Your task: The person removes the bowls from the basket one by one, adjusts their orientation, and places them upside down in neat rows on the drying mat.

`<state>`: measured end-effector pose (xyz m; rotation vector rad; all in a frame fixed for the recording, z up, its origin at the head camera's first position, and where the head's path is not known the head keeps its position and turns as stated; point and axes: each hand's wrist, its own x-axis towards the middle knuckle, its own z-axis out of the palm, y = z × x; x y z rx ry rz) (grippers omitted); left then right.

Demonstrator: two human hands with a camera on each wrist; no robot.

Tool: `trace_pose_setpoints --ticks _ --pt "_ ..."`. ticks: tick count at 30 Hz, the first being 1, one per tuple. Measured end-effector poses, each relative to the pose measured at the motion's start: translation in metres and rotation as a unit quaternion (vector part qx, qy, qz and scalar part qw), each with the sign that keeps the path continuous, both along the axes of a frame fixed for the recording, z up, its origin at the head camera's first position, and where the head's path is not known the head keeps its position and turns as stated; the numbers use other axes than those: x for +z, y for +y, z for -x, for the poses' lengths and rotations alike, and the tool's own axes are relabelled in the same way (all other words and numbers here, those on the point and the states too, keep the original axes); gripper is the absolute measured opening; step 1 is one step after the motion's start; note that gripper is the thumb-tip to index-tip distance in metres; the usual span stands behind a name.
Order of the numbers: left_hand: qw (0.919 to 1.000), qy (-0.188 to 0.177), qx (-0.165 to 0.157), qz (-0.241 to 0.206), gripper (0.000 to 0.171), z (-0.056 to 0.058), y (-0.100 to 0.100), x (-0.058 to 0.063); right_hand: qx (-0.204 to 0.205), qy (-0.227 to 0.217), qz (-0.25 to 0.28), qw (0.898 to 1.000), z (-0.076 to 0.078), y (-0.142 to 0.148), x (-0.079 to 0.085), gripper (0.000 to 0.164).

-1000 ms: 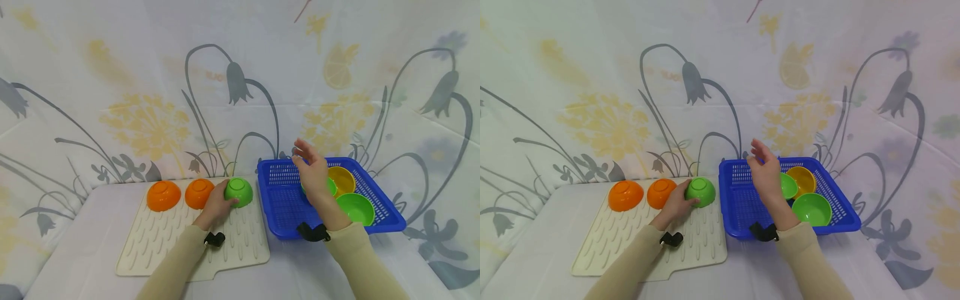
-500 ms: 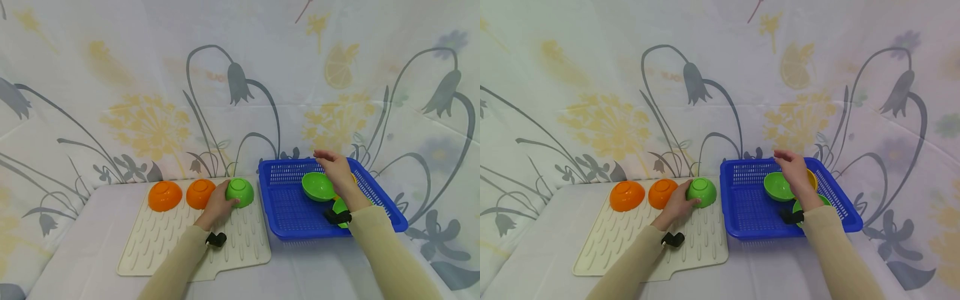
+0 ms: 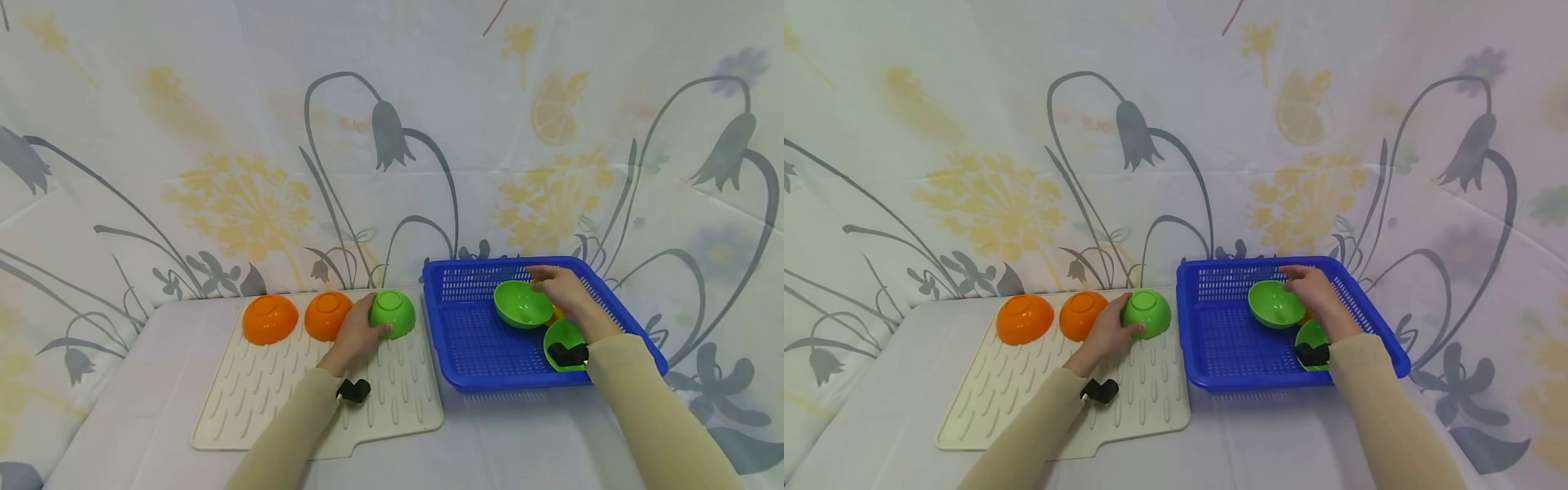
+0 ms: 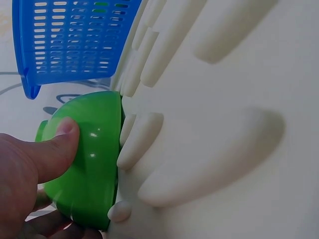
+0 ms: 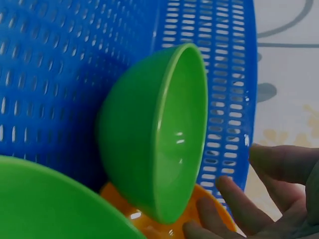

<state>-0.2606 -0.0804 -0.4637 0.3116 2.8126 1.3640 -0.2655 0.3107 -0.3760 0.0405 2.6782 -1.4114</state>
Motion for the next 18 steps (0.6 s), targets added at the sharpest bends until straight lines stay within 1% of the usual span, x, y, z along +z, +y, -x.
trace_pose_setpoints --ticks 3,5,14,18 --pt "1.0 -0.003 0.002 0.003 0.075 -0.001 0.0 0.0 0.015 -0.007 -0.015 1.0 0.002 0.001 -0.003 0.052" --pt "1.0 -0.004 0.002 0.005 0.076 -0.001 0.0 0.0 0.017 -0.01 -0.025 1.0 0.002 0.002 -0.004 0.053" --pt "1.0 -0.001 0.002 0.007 0.075 0.0 0.0 0.0 -0.01 -0.036 -0.02 0.999 -0.001 0.005 -0.008 0.053" --pt "1.0 0.0 0.002 0.009 0.075 0.001 0.0 -0.001 -0.002 -0.031 -0.027 0.999 -0.002 0.006 -0.012 0.05"
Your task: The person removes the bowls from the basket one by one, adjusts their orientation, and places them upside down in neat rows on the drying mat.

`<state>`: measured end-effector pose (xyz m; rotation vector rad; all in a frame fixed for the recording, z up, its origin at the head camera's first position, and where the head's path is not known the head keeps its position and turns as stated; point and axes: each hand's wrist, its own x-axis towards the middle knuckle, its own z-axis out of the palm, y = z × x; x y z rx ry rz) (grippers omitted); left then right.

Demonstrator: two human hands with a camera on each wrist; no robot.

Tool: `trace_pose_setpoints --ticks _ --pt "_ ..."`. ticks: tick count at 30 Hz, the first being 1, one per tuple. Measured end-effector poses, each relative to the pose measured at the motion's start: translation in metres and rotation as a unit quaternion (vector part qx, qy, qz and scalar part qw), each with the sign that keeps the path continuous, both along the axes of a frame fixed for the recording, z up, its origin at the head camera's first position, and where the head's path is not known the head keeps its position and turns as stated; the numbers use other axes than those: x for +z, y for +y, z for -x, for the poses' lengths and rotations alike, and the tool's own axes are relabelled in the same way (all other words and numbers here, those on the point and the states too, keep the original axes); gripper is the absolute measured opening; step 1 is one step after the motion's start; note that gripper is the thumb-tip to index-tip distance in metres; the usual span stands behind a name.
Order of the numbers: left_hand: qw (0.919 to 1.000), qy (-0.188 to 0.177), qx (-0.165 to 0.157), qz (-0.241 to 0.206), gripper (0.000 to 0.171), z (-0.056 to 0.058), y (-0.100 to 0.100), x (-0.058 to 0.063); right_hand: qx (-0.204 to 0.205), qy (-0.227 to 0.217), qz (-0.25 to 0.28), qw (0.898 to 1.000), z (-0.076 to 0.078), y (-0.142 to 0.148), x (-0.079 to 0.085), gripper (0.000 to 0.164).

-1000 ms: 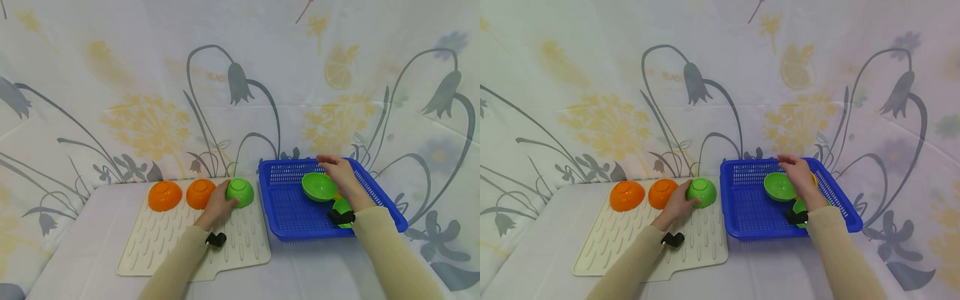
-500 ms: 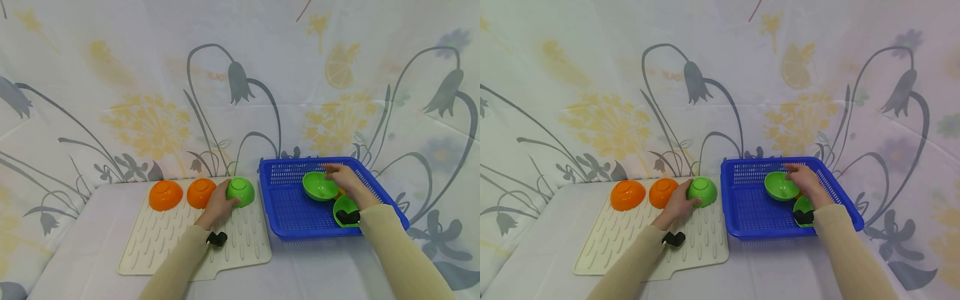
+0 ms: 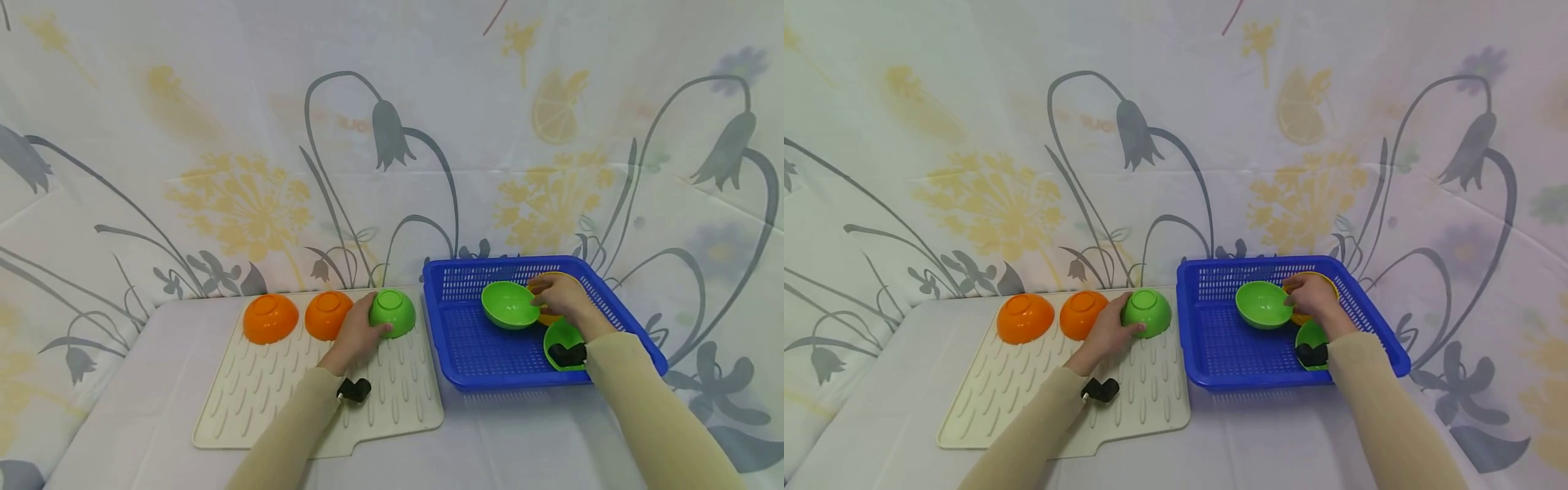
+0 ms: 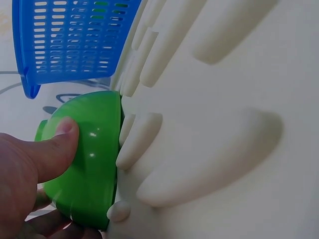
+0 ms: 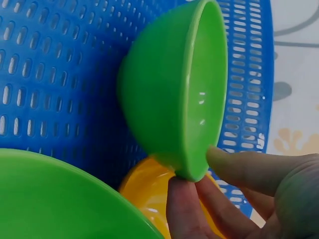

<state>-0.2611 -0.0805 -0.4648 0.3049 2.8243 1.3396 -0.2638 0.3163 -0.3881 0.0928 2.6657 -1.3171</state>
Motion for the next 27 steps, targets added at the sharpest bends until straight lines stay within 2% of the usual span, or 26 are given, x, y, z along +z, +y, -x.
trace_pose_setpoints --ticks 8,17,27 --pt "1.0 0.004 -0.001 0.004 0.075 -0.0009 -0.0002 0.0005 0.006 0.002 -0.004 1.0 0.0006 0.0006 -0.0065 0.048" --pt "1.0 -0.007 0.002 0.005 0.075 -0.0005 0.0004 0.0015 -0.003 -0.004 -0.041 0.999 0.0008 -0.0023 -0.0024 0.055" --pt "0.9999 -0.008 0.004 0.008 0.076 -0.0022 0.0007 0.0022 -0.013 0.009 -0.041 0.999 -0.0011 -0.0031 -0.0026 0.051"
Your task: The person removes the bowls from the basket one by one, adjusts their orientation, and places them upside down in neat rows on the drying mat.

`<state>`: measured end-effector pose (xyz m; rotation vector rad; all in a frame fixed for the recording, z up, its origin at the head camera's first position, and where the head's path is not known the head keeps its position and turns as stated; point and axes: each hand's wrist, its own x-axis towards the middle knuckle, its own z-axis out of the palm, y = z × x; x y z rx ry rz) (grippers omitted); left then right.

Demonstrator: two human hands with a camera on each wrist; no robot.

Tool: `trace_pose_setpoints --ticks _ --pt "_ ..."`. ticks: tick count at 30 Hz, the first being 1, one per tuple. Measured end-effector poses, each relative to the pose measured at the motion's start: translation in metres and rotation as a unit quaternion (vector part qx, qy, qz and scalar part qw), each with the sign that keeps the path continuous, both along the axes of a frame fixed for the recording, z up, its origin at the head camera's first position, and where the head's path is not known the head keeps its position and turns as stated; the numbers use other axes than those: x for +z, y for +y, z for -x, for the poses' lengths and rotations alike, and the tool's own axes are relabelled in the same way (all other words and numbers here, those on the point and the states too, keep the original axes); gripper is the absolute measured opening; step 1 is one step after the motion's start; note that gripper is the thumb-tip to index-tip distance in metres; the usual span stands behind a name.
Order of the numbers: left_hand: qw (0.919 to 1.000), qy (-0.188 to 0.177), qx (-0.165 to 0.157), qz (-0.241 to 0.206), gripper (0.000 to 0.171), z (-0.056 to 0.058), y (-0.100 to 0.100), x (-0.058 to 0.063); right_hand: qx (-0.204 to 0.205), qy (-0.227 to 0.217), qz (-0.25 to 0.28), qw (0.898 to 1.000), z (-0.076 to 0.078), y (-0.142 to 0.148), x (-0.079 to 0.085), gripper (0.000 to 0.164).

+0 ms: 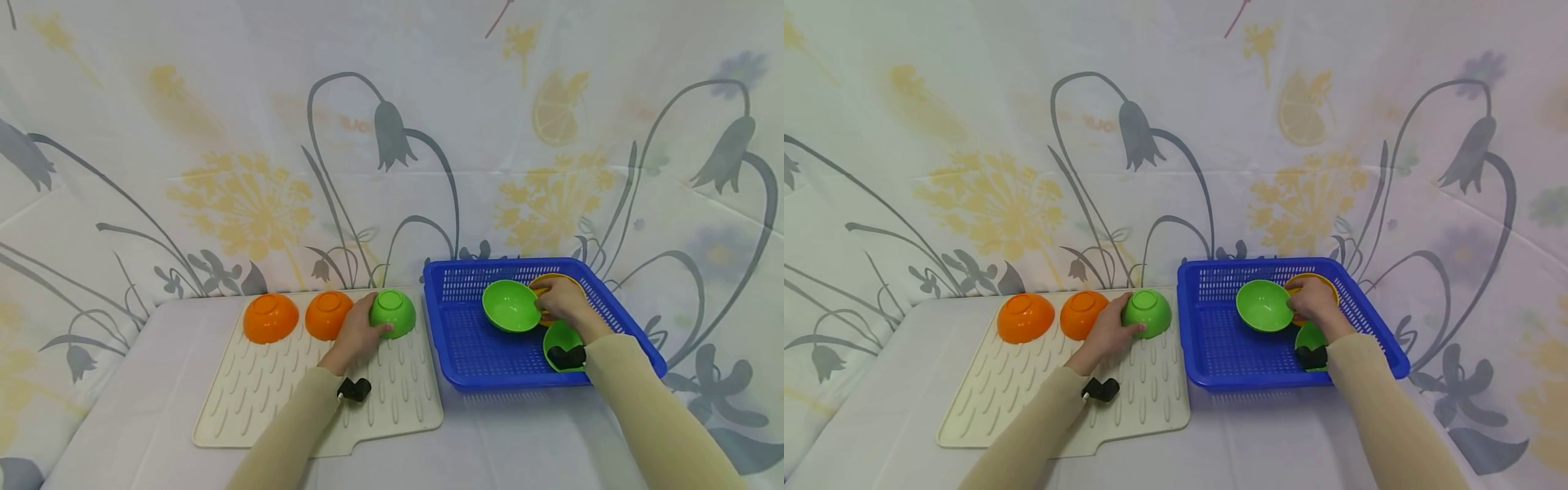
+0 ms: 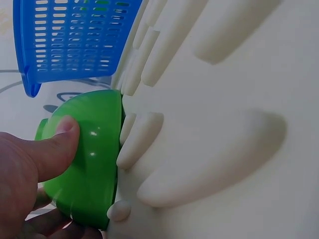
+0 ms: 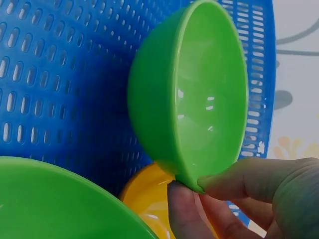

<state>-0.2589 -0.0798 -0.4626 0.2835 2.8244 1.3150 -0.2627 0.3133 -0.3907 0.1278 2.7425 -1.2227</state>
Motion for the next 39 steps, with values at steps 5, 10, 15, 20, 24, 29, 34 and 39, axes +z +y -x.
trace_pose_setpoints --ticks 5,10,15,20,24,29,34,39 --pt "1.0 -0.009 0.002 0.0 0.078 -0.002 -0.001 0.002 0.022 0.003 -0.007 1.0 0.0 -0.002 0.001 0.048" --pt "1.0 -0.003 -0.002 -0.004 0.076 -0.001 0.0 0.002 0.043 -0.008 -0.022 0.999 -0.003 -0.007 0.009 0.046" --pt "1.0 -0.005 -0.003 -0.003 0.077 -0.001 0.001 0.002 0.052 -0.014 -0.02 0.998 -0.005 -0.015 0.02 0.045" --pt "1.0 -0.007 0.001 -0.003 0.077 -0.001 0.001 0.003 0.046 0.003 -0.021 0.999 -0.008 -0.023 0.031 0.045" --pt "0.9999 -0.01 0.004 -0.002 0.077 -0.002 0.0 0.003 0.049 0.008 -0.028 0.998 -0.011 -0.03 0.039 0.045" --pt "0.9999 -0.011 0.011 -0.005 0.077 -0.002 0.0 0.003 0.061 0.018 -0.031 0.998 -0.016 -0.038 0.048 0.044" --pt "0.9997 -0.014 0.018 -0.009 0.076 -0.002 0.001 0.002 0.075 0.024 -0.025 0.997 -0.023 -0.048 0.06 0.043" --pt "0.9998 -0.011 0.016 -0.006 0.075 -0.001 0.002 0.001 0.086 0.012 0.007 0.996 -0.029 -0.053 0.066 0.042"
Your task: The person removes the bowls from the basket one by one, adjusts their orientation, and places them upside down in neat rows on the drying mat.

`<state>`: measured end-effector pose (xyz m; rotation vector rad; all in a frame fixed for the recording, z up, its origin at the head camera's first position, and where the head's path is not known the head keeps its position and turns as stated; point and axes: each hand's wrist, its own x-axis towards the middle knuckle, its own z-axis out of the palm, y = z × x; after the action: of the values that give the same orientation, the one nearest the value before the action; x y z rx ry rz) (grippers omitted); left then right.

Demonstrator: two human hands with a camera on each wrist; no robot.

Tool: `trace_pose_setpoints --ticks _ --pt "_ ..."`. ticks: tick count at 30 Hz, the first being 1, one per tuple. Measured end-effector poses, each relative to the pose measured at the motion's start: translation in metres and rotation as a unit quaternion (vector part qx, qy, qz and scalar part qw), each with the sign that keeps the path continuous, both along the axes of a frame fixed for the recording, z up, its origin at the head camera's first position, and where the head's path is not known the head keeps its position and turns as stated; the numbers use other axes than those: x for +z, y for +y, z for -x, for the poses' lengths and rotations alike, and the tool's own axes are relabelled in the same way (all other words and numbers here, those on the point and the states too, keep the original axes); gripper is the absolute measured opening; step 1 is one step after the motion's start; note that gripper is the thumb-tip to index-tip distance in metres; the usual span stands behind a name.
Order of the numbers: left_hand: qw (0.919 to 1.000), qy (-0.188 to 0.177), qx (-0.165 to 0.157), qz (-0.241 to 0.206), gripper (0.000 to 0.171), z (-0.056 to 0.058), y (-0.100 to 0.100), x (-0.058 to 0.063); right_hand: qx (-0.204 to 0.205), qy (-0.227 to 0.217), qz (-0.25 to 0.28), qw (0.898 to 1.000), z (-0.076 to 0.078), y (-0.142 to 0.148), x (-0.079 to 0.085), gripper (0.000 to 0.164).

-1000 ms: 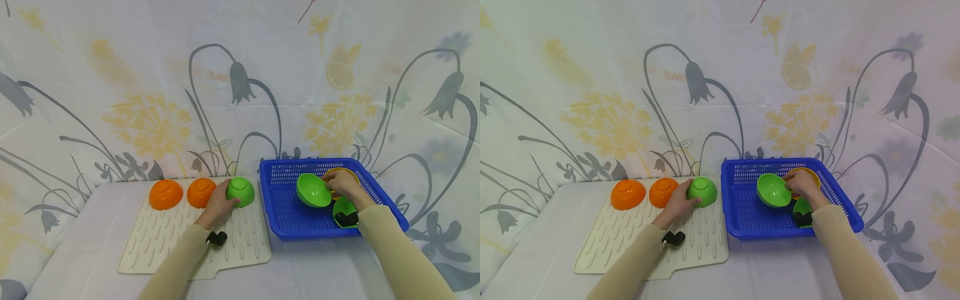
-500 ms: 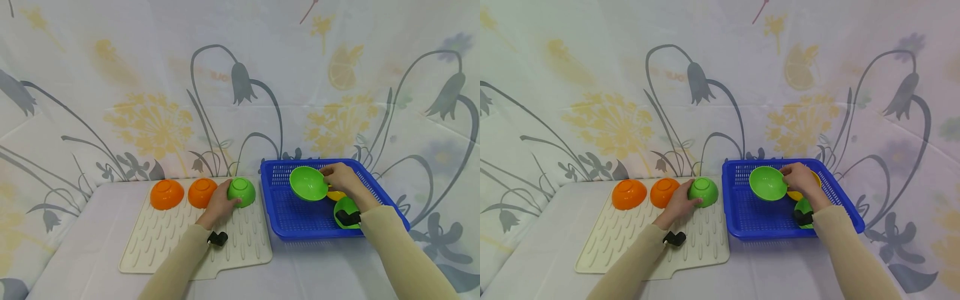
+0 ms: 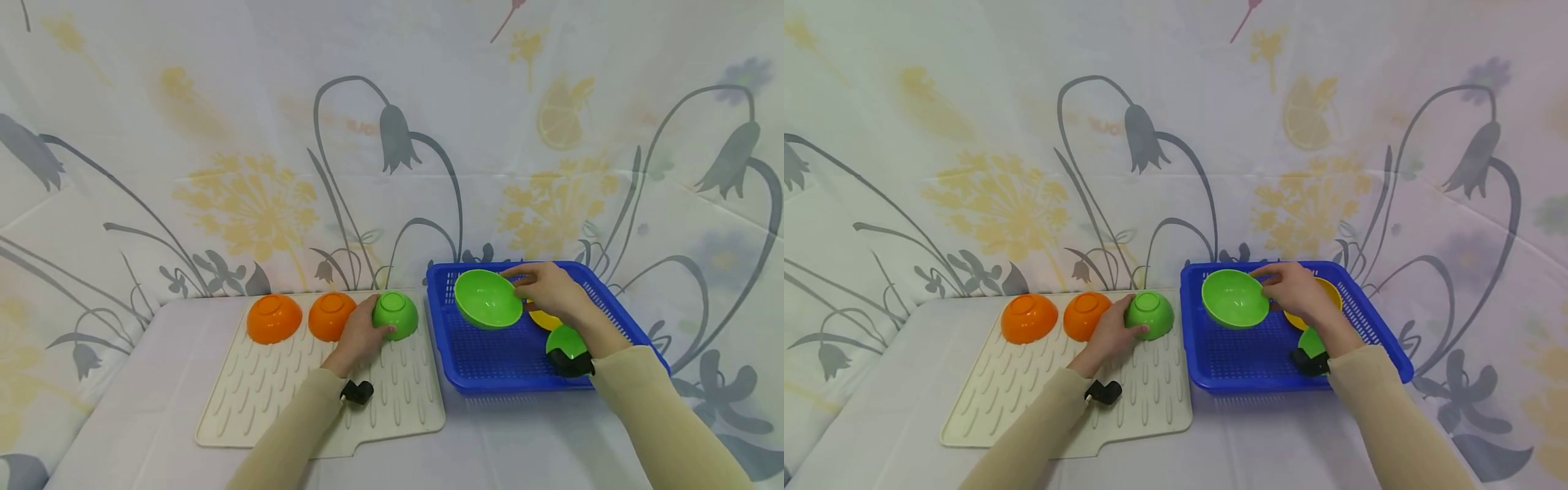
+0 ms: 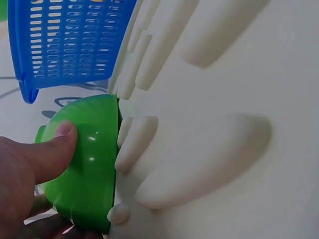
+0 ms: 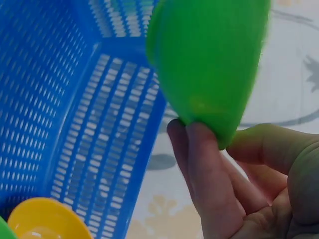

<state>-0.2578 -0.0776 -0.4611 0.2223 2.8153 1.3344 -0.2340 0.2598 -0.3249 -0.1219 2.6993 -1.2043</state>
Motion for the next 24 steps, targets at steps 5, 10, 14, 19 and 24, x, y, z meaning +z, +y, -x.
trace_pose_setpoints --ticks 5,10,14,19,24 --pt "1.0 0.002 -0.004 0.005 0.075 0.0 0.0 0.002 0.008 0.006 0.02 1.0 -0.008 -0.007 0.004 0.04" --pt "1.0 -0.005 -0.004 0.007 0.077 0.001 0.001 0.004 0.019 0.034 0.014 0.999 -0.02 -0.017 0.006 0.038" --pt "0.9999 -0.002 -0.006 0.011 0.078 0.002 0.001 0.005 0.019 0.054 0.007 0.998 -0.027 -0.024 0.006 0.034" --pt "0.9999 -0.003 -0.009 0.009 0.08 0.001 0.001 0.009 0.026 0.064 0.011 0.998 -0.034 -0.031 0.005 0.031" --pt "0.9999 0.006 -0.014 0.002 0.084 -0.002 -0.002 0.012 0.026 0.065 0.018 0.997 -0.041 -0.038 0.004 0.03"
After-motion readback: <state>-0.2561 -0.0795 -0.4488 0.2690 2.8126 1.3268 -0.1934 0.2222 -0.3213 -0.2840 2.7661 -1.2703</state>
